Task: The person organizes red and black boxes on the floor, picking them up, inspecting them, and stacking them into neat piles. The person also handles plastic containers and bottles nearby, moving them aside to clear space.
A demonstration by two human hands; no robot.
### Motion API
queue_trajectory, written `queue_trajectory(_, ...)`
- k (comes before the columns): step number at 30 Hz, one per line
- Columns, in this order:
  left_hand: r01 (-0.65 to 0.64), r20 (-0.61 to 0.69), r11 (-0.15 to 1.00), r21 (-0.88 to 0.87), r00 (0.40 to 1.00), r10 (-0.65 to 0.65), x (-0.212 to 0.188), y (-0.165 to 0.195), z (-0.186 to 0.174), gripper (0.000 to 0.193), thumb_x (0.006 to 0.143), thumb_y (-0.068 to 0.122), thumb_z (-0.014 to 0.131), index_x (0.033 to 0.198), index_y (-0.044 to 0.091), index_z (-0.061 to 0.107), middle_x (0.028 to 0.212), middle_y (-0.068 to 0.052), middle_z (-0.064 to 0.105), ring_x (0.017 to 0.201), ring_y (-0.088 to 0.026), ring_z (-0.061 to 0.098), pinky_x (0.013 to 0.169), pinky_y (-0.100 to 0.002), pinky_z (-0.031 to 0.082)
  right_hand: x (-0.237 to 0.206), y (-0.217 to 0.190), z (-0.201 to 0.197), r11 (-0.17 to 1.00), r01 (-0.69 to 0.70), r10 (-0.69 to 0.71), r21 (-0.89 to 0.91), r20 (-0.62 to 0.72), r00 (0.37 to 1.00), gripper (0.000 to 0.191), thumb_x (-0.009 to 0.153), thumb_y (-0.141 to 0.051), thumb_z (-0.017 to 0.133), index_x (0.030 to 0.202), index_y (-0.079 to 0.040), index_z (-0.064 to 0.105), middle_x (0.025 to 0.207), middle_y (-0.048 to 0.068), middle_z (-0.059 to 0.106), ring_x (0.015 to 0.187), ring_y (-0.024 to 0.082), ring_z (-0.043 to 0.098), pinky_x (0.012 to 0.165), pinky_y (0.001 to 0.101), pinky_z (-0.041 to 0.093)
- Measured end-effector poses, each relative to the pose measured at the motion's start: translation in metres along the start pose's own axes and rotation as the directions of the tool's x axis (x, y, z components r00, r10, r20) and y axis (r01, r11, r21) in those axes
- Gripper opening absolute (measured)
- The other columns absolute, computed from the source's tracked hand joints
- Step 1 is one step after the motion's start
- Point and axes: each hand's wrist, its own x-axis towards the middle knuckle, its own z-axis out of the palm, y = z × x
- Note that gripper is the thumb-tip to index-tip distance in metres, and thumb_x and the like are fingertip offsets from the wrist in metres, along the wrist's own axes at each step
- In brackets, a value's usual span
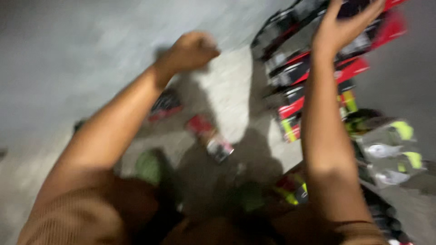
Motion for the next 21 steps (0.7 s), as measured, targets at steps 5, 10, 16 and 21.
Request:
queue_trajectory(5, -0.075, 0.084, 0.718, 0.692, 0.996, 0.023, -0.053, -0.059, -0.016, 0.032, 0.084, 0.031, 0.08, 0.103, 0.007, 0.073, 0.099, -0.015, 0.072, 0.092, -0.034, 0.07, 0.081, -0.047, 0.056, -0.21, -0.056, -0.011, 0.816, -0.36, 0.037, 0.453, 0.58, 0.814, 0.038, 0.102, -0.015, 0.07, 0.131, 0.004, 0.056, 0.115, 0.017, 0.066, 0.109, 0.022, 0.065, 0.101, 0.0354, 0.055)
queue_trajectory(10, 0.187, -0.023, 0.502, 0.844, 0.949, -0.315, -0.14, -0.163, -0.018, 0.087, 0.077, 0.034, 0.079, 0.152, 0.012, 0.042, 0.15, -0.019, 0.045, 0.133, -0.041, 0.046, 0.102, -0.054, 0.045, -0.325, -0.054, -0.037, 0.778, -0.629, 0.262, 0.012, 0.902, 0.342, 0.038, 0.094, -0.023, 0.067, 0.126, -0.004, 0.062, 0.106, 0.011, 0.076, 0.092, 0.02, 0.074, 0.084, 0.0342, 0.059)
queue_trajectory(16, 0.059, -0.147, 0.478, 0.876, 0.978, 0.147, -0.157, -0.243, -0.008, 0.097, 0.072, 0.046, 0.085, 0.15, 0.006, 0.044, 0.145, -0.027, 0.049, 0.13, -0.046, 0.048, 0.107, -0.061, 0.039, -0.402, -0.071, -0.089, 0.997, 0.008, 0.067, -0.074, 0.938, 0.339, 0.074, 0.091, -0.019, 0.062, 0.16, -0.016, 0.035, 0.143, 0.022, 0.055, 0.116, 0.04, 0.063, 0.094, 0.0504, 0.054)
queue_trajectory(21, 0.102, -0.259, 0.852, 0.513, 0.965, 0.041, -0.108, -0.209, 0.012, 0.094, 0.07, 0.049, 0.086, 0.145, 0.007, 0.05, 0.131, -0.021, 0.063, 0.119, -0.04, 0.062, 0.102, -0.049, 0.05, -0.382, -0.082, -0.113, 0.959, 0.078, 0.262, -0.271, 0.959, 0.11, 0.106, 0.076, -0.037, 0.082, 0.159, -0.026, 0.018, 0.141, 0.024, 0.052, 0.118, 0.044, 0.058, 0.086, 0.0555, 0.052)
